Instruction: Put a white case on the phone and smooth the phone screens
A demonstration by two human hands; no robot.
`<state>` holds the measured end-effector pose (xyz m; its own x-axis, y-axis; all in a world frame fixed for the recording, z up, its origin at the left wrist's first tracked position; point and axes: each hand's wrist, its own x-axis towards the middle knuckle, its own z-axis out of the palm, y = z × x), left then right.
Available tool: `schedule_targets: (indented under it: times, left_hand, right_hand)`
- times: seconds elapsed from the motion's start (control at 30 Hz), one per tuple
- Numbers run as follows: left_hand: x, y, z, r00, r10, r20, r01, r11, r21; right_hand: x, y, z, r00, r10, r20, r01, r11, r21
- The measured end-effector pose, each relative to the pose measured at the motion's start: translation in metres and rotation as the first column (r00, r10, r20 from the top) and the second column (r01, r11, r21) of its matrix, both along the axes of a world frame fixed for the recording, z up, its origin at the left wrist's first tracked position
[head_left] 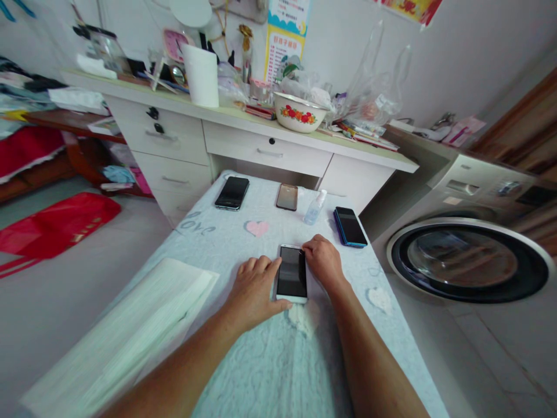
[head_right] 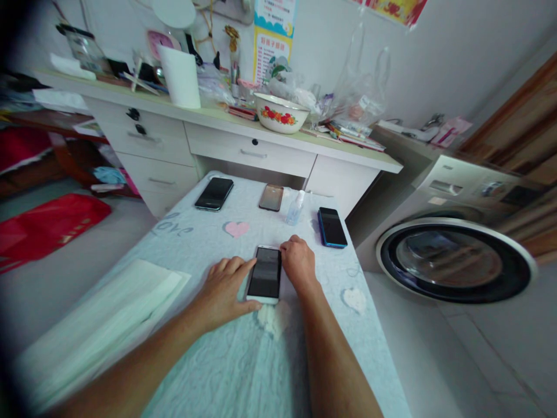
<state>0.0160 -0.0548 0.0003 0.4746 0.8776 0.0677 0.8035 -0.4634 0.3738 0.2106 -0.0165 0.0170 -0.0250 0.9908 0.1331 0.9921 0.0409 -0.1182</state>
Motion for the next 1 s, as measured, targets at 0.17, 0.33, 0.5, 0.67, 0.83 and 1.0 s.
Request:
schedule_targets:
  times: [0.17, 0.33, 0.5, 0.67, 0.83, 1.0]
  left_hand:
    - [-0.001, 0.001, -0.003, 1.000, -0.017, 0.016, 0.016, 0.999, 0.038]
    - [-0.001, 0.001, -0.001, 1.000, -0.021, 0.007, 0.021, 1.000, 0.017]
    - [-0.002, 0.000, 0.003, 1.000, -0.014, 0.000, 0.014, 1.000, -0.008]
    - [-0.003, 0.000, 0.004, 1.000, -0.028, 0.013, 0.028, 1.000, -0.015]
    - [-0.004, 0.003, -0.004, 0.999, -0.021, 0.042, 0.020, 1.000, 0.003]
    - [-0.004, 0.002, -0.007, 0.997, 0.001, 0.080, -0.002, 1.000, 0.010]
  right_hand:
    - [-0.009, 0.000, -0.002, 0.999, 0.051, -0.015, -0.051, 0.998, 0.032]
    - [-0.020, 0.004, -0.006, 0.994, 0.110, -0.023, -0.110, 0.993, 0.035]
    - [-0.029, 0.010, -0.010, 0.988, 0.156, -0.022, -0.154, 0.987, 0.049]
    - [-0.034, 0.012, -0.011, 0.982, 0.187, -0.035, -0.185, 0.981, 0.057]
    - [-0.034, 0.010, -0.008, 0.968, 0.245, -0.062, -0.241, 0.968, 0.068]
    - [-0.031, 0.004, -0.003, 0.939, 0.327, -0.103, -0.327, 0.945, 0.022]
